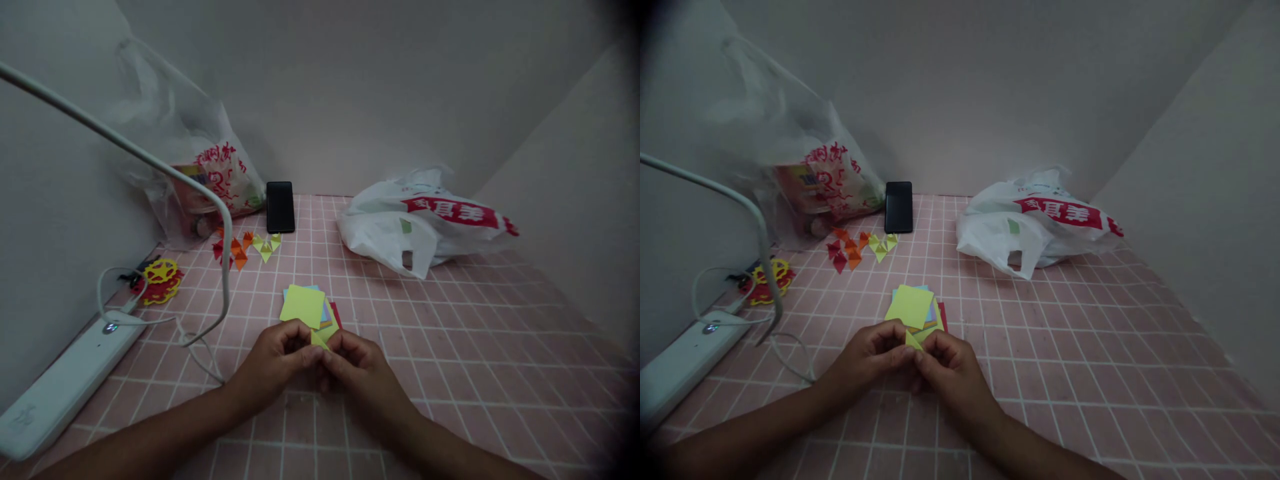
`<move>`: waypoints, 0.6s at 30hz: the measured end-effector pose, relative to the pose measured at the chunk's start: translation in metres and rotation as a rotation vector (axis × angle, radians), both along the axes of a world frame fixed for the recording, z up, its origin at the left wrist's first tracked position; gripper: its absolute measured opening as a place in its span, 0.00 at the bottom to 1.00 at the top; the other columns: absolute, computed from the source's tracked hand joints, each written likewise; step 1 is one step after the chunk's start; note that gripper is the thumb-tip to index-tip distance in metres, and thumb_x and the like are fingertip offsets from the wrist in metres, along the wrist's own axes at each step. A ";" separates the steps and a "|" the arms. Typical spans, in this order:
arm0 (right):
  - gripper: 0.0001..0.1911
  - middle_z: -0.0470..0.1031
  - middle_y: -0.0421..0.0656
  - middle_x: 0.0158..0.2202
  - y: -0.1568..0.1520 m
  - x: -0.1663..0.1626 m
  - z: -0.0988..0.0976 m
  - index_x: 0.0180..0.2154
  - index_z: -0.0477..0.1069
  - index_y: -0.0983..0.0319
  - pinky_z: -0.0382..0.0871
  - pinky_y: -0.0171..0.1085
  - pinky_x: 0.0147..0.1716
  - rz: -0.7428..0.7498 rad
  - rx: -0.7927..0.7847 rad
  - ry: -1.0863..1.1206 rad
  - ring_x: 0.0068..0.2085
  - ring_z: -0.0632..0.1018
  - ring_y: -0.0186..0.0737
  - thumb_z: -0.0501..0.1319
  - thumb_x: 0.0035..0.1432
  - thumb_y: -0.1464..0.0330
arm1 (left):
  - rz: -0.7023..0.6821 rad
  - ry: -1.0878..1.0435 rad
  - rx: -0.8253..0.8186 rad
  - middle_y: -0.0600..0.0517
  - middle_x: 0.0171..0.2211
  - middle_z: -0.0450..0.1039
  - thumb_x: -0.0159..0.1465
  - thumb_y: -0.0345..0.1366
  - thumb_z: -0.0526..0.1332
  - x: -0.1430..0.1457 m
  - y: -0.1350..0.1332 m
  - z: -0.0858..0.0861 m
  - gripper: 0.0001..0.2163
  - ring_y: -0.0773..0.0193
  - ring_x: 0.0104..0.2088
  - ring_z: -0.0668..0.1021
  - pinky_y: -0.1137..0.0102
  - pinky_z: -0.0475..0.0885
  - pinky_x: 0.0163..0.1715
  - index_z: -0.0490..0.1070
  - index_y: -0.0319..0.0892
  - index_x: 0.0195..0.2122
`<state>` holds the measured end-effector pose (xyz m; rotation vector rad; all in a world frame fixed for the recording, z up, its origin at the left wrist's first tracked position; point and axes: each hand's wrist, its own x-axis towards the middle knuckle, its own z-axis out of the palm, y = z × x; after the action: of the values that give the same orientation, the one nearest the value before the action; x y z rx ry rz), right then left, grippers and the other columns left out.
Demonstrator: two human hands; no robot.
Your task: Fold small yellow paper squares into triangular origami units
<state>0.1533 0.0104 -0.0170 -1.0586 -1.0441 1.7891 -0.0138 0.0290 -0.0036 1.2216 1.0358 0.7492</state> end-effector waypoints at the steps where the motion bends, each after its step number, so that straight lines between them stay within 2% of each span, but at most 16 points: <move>1: 0.16 0.71 0.37 0.20 0.000 0.000 0.001 0.25 0.66 0.63 0.63 0.30 0.24 0.012 0.008 -0.011 0.22 0.71 0.29 0.66 0.55 0.60 | 0.001 -0.007 -0.006 0.56 0.23 0.65 0.58 0.42 0.62 0.000 0.000 0.000 0.11 0.67 0.26 0.67 0.72 0.62 0.28 0.66 0.40 0.26; 8: 0.15 0.70 0.37 0.19 -0.001 0.001 0.000 0.25 0.65 0.63 0.61 0.30 0.24 0.061 0.009 -0.041 0.21 0.70 0.30 0.66 0.54 0.61 | 0.003 0.134 0.158 0.56 0.22 0.62 0.61 0.41 0.59 -0.003 -0.002 0.003 0.13 0.67 0.26 0.65 0.72 0.60 0.29 0.65 0.40 0.23; 12: 0.13 0.72 0.37 0.20 0.000 0.002 -0.002 0.25 0.66 0.63 0.63 0.31 0.24 0.056 0.018 -0.052 0.21 0.71 0.30 0.64 0.55 0.63 | -0.012 0.119 0.124 0.56 0.22 0.61 0.65 0.44 0.54 -0.001 -0.001 0.001 0.16 0.67 0.26 0.64 0.72 0.59 0.28 0.65 0.40 0.24; 18: 0.13 0.70 0.36 0.18 -0.001 0.001 0.002 0.24 0.64 0.62 0.60 0.30 0.22 0.098 0.023 -0.131 0.20 0.69 0.30 0.64 0.53 0.63 | 0.009 0.023 0.056 0.57 0.23 0.63 0.61 0.43 0.60 -0.001 -0.001 0.002 0.13 0.68 0.26 0.64 0.73 0.59 0.28 0.66 0.40 0.25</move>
<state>0.1542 0.0093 -0.0152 -1.1409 -1.2118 1.8001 -0.0148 0.0279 -0.0013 1.2773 1.0462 0.7774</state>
